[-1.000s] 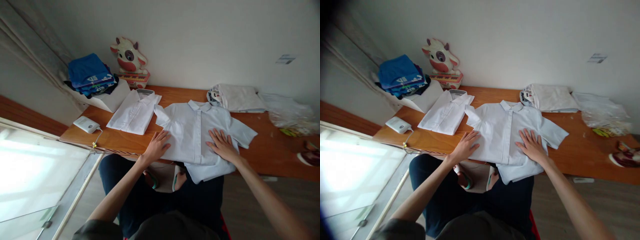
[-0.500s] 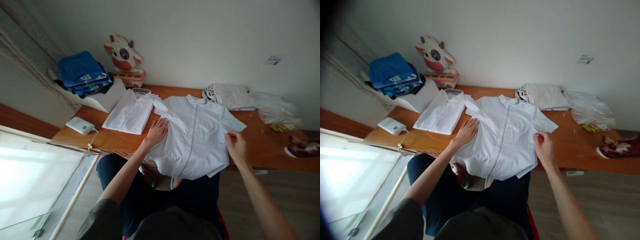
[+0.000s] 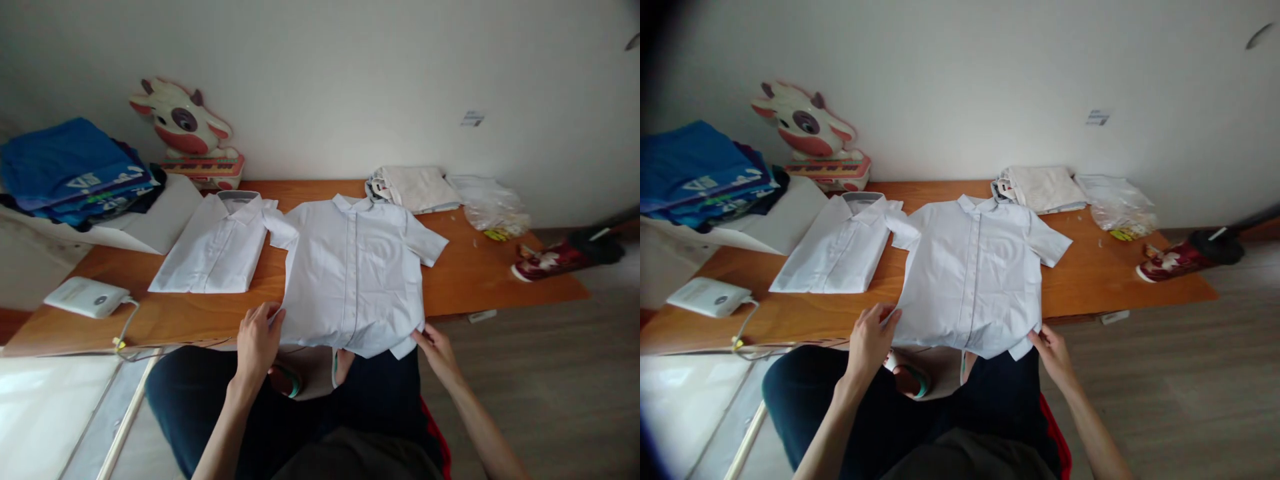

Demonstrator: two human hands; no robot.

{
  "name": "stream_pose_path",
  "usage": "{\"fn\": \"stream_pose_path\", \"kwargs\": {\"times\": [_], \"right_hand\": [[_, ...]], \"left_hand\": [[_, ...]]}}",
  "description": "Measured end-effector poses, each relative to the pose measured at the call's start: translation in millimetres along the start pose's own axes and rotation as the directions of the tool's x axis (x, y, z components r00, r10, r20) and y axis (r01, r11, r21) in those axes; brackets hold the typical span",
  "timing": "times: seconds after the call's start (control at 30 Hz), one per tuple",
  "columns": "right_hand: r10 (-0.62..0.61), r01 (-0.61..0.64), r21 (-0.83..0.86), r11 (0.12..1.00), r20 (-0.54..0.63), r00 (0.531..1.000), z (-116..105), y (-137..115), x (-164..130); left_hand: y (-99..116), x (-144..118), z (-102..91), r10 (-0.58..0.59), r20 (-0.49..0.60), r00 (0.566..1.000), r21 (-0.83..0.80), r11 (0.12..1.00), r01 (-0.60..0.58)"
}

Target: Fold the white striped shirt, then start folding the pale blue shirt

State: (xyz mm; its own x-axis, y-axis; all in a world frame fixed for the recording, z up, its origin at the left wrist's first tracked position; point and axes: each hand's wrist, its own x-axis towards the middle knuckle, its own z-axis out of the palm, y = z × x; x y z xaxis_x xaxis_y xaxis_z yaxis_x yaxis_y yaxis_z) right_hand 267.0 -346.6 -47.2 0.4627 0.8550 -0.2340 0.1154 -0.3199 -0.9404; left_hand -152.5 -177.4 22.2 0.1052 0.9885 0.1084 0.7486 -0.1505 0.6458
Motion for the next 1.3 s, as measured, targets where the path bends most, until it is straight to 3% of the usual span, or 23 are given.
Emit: {"fn": "stream_pose_path", "kwargs": {"times": [0.07, 0.17, 0.23, 0.33, 0.4, 0.47, 0.53, 0.6, 0.67, 0.77, 0.83, 0.87, 0.9, 1.0, 1.1, 1.2, 1.3], "right_hand": [[0.04, -0.042, 0.097, 0.994, 0.02, 0.999, -25, -9, -9], [0.102, -0.083, 0.216, 0.973, -0.079, 0.992, -69, -17, -24], [0.149, -0.143, 0.106, 0.984, -0.051, 0.988, -98, -20, -28], [0.231, -0.202, -0.204, 0.958, 0.128, 0.965, -134, -24, -21], [0.245, -0.145, -0.386, 0.911, 0.226, 0.943, -147, -32, -10], [0.187, -0.034, -0.514, 0.857, 0.249, 0.95, -145, -47, 4], [0.046, 0.1, -0.553, 0.827, 0.244, 0.969, -118, -71, 20], [-0.133, 0.261, -0.495, 0.828, 0.279, 0.951, -67, -102, 36], [-0.272, 0.445, -0.375, 0.813, 0.431, 0.86, 4, -135, 56], [-0.475, 0.715, -0.228, 0.662, 0.61, 0.634, 115, -176, 96], [-0.576, 0.834, -0.192, 0.517, 0.643, 0.506, 174, -189, 128], [-0.597, 0.865, -0.211, 0.456, 0.648, 0.472, 196, -191, 144], [-0.601, 0.877, -0.262, 0.404, 0.647, 0.47, 214, -189, 159], [-0.54, 0.81, -0.503, 0.3, 0.611, 0.579, 237, -169, 189], [-0.499, 0.706, -0.67, 0.227, 0.542, 0.676, 230, -143, 197], [-0.491, 0.651, -0.736, 0.183, 0.506, 0.71, 215, -130, 194], [-0.475, 0.636, -0.756, 0.156, 0.507, 0.719, 205, -129, 191]], "left_hand": [[6, -15, -0.9, -0.089, 0.078, 0.993, -0.29, 0.951, 0.108], [13, -46, 1.6, -0.167, 0.204, 0.965, -0.592, 0.764, 0.257], [11, -71, 8.2, -0.198, 0.264, 0.944, -0.631, 0.705, 0.325], [-1, -103, 24.8, -0.233, 0.303, 0.924, -0.606, 0.701, 0.376], [-9, -115, 35.9, -0.249, 0.327, 0.911, -0.609, 0.682, 0.405], [-11, -116, 42.5, -0.267, 0.342, 0.901, -0.64, 0.636, 0.431], [-7, -105, 42.4, -0.28, 0.302, 0.911, -0.673, 0.615, 0.412], [1, -83, 35.1, -0.279, 0.2, 0.939, -0.656, 0.673, 0.34], [9, -50, 23.2, -0.249, 0.045, 0.968, -0.539, 0.81, 0.233], [13, 5, 5.2, -0.119, -0.187, 0.975, -0.152, 0.984, 0.091], [10, 37, -1.4, -0.056, -0.236, 0.97, 0.094, 0.992, 0.08], [7, 49, -2.4, -0.048, -0.227, 0.973, 0.175, 0.98, 0.09], [4, 58, -1.9, -0.051, -0.209, 0.977, 0.224, 0.97, 0.099], [-2, 71, 6.7, -0.042, -0.141, 0.989, 0.225, 0.971, 0.074], [-1, 75, 19.9, -0.011, -0.105, 0.994, 0.016, 1.0, 0.012], [5, 81, 30.3, 0.043, -0.066, 0.997, -0.304, 0.951, -0.061], [10, 89, 33.8, 0.073, -0.084, 0.994, -0.377, 0.921, -0.1]]}}
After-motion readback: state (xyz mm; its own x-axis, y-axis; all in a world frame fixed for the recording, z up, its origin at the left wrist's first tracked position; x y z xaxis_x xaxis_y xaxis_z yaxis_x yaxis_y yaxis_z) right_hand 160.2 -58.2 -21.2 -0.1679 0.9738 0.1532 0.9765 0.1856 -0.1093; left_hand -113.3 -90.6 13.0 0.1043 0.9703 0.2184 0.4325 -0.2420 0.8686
